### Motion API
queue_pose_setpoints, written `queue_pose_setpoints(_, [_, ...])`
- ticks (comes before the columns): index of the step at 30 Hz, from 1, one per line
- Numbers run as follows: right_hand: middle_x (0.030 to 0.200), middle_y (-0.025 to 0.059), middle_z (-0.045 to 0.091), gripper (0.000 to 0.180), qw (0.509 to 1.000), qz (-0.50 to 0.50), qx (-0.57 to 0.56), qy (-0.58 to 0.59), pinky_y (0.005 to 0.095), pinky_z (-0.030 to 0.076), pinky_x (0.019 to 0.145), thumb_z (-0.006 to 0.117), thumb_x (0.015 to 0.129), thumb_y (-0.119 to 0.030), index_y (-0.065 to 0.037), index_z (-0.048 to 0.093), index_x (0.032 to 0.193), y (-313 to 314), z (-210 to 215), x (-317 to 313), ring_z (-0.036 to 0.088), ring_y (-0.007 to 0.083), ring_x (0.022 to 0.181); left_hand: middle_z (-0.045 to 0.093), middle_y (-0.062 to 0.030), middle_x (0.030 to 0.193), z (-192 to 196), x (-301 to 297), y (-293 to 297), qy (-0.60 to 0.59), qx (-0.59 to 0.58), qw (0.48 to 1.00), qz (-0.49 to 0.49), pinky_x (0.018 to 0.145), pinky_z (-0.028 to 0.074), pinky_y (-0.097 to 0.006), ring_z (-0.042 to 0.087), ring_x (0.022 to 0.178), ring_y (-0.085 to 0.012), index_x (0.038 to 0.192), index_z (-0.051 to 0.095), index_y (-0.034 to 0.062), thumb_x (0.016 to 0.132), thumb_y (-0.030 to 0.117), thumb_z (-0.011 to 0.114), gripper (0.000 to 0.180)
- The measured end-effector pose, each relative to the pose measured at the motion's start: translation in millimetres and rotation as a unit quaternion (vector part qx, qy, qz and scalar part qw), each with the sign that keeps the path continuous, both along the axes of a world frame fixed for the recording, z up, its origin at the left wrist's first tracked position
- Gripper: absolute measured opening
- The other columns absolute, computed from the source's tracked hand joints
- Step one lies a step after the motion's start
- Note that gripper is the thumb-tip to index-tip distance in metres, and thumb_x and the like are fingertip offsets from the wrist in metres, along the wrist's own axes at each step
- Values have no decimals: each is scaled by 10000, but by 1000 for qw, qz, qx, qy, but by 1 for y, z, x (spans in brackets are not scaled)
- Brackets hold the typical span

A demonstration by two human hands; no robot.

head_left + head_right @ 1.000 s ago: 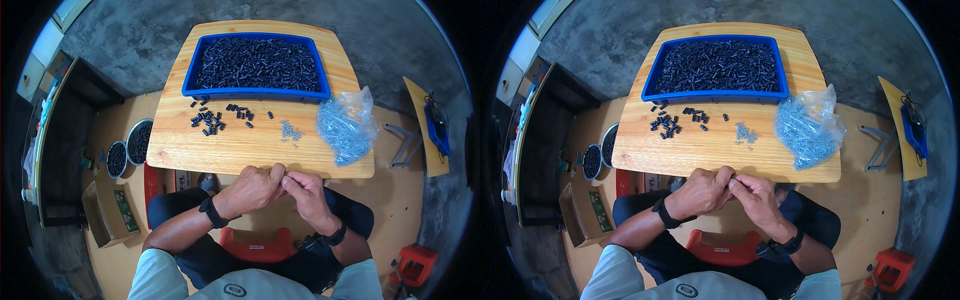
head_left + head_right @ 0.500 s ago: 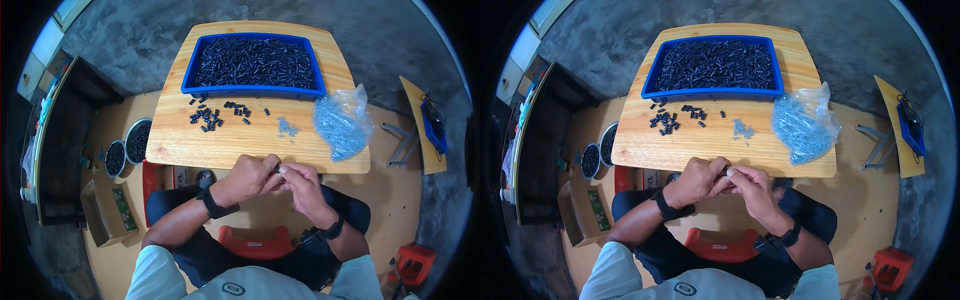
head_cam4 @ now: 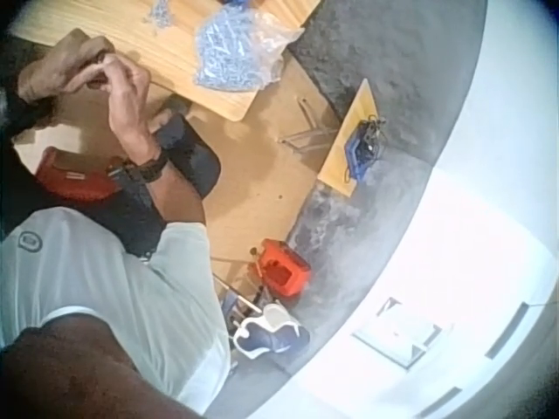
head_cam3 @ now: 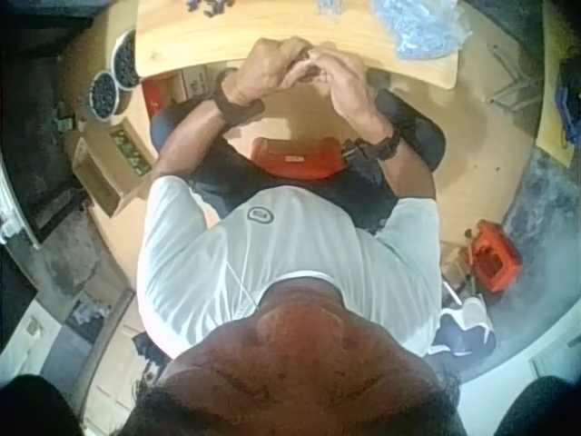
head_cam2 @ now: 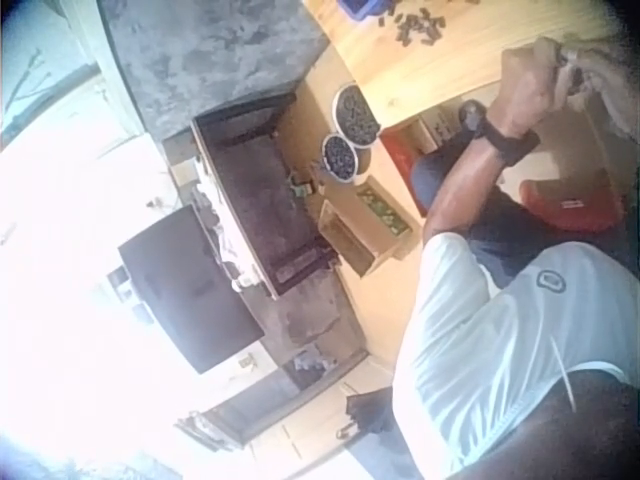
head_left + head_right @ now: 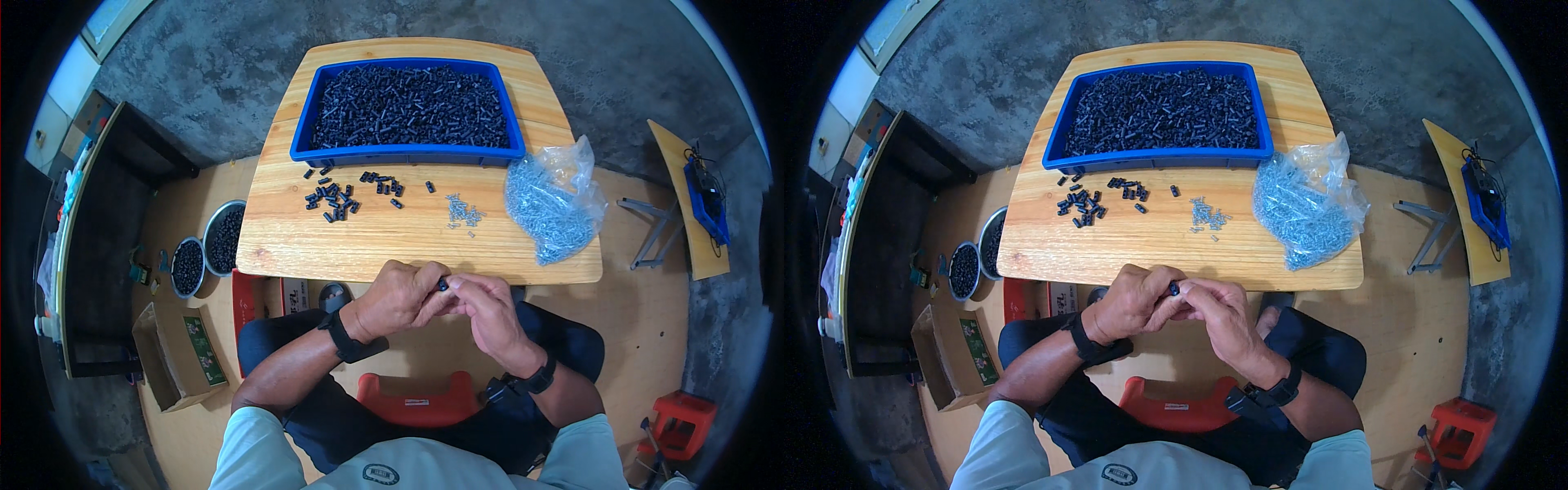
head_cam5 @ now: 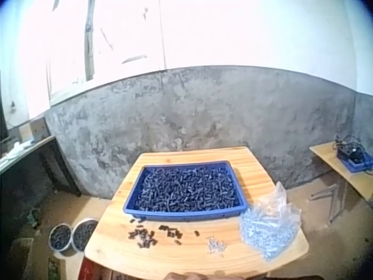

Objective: Assembling small black plastic tubes with silver metal pins.

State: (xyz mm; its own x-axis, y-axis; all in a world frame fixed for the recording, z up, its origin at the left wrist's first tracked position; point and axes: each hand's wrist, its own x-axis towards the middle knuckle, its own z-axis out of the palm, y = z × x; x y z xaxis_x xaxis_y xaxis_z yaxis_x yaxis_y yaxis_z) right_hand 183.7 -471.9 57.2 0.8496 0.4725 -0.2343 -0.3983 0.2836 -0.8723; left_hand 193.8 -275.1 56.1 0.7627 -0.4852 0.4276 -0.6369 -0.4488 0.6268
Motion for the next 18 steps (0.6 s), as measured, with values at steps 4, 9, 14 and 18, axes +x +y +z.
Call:
queue_pose_setpoints(4, [983, 67, 731, 302, 1000, -5, -9, 1, 260, 505, 775, 558, 1013, -225, 14, 719, 1103, 2, 5, -2, 668, 113, 881, 654, -129, 728, 0, -1, -1, -14, -9, 1000, 1, 541, 536, -380, 687, 597, -308, 1027, 619, 43, 921, 176, 718, 197])
queue_pose_setpoints(9, [978, 76, 731, 300, 1000, 1, 21, 3, 263, 510, 775, 546, 1020, -212, 20, 715, 1105, 1, 4, -1, 670, 117, 885, 647, -122, 701, 2, 0, -2, -4, -7, 1000, 7, 540, 536, -380, 688, 597, -305, 1029, 620, 37, 917, 201, 732, 228])
queue_pose_setpoints(14, [927, 99, 736, 283, 999, -14, -16, -31, 277, 522, 783, 561, 1012, -181, 40, 718, 1093, 2, 7, -2, 662, 115, 847, 651, -123, 697, 2, -1, -1, -14, -5, 1000, 7, 541, 537, -381, 687, 596, -307, 1047, 620, 34, 913, 208, 739, 250])
queue_pose_setpoints(18, [891, 93, 741, 281, 998, -9, -45, -46, 277, 522, 774, 572, 1006, -178, 50, 726, 1060, 3, 9, -3, 649, 108, 812, 649, -123, 698, -1, -2, 0, -37, -21, 999, -3, 541, 536, -384, 685, 596, -305, 1063, 617, 30, 901, 195, 744, 264])
